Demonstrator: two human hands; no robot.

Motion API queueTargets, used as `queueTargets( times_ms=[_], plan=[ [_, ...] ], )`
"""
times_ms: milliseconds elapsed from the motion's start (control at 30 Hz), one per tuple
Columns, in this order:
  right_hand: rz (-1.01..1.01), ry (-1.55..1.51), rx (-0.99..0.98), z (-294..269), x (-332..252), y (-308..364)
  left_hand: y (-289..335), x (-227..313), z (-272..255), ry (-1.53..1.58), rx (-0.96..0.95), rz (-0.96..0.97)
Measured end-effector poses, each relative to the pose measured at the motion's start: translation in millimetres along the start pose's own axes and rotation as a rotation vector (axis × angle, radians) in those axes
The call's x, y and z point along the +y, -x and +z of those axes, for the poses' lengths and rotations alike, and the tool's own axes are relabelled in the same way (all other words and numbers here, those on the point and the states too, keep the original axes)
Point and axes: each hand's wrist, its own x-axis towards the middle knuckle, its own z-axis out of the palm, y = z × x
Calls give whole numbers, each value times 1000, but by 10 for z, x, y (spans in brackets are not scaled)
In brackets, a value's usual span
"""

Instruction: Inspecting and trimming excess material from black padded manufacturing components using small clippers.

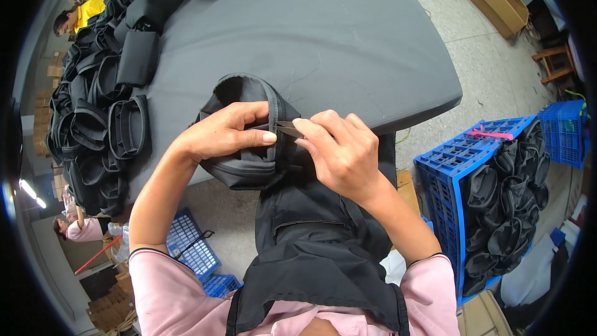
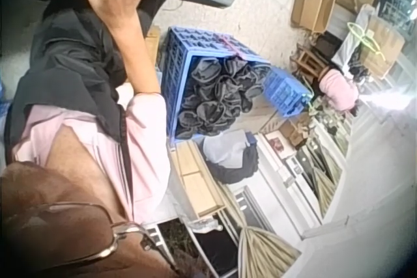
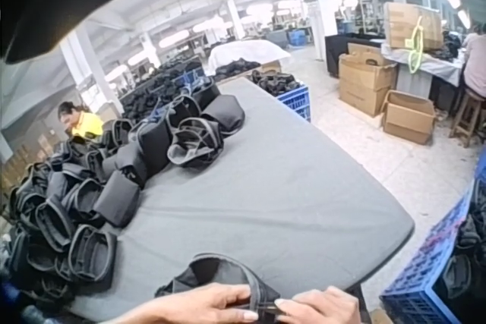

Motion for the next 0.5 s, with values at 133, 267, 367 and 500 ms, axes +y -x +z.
queueTargets(
  times_ms=[133,267,367,500],
  plan=[
    [9,-24,29,68,27,9,8,0,-17,-20,-3,-30],
    [44,-91,47,98,41,24,22,23,-23,-64,-8,-44],
    [21,-40,49,81,31,29,-1,41,-12,-53,-10,-39],
    [51,-59,104,68,4,39,-43,-74,-5,32,19,-11]
  ],
)
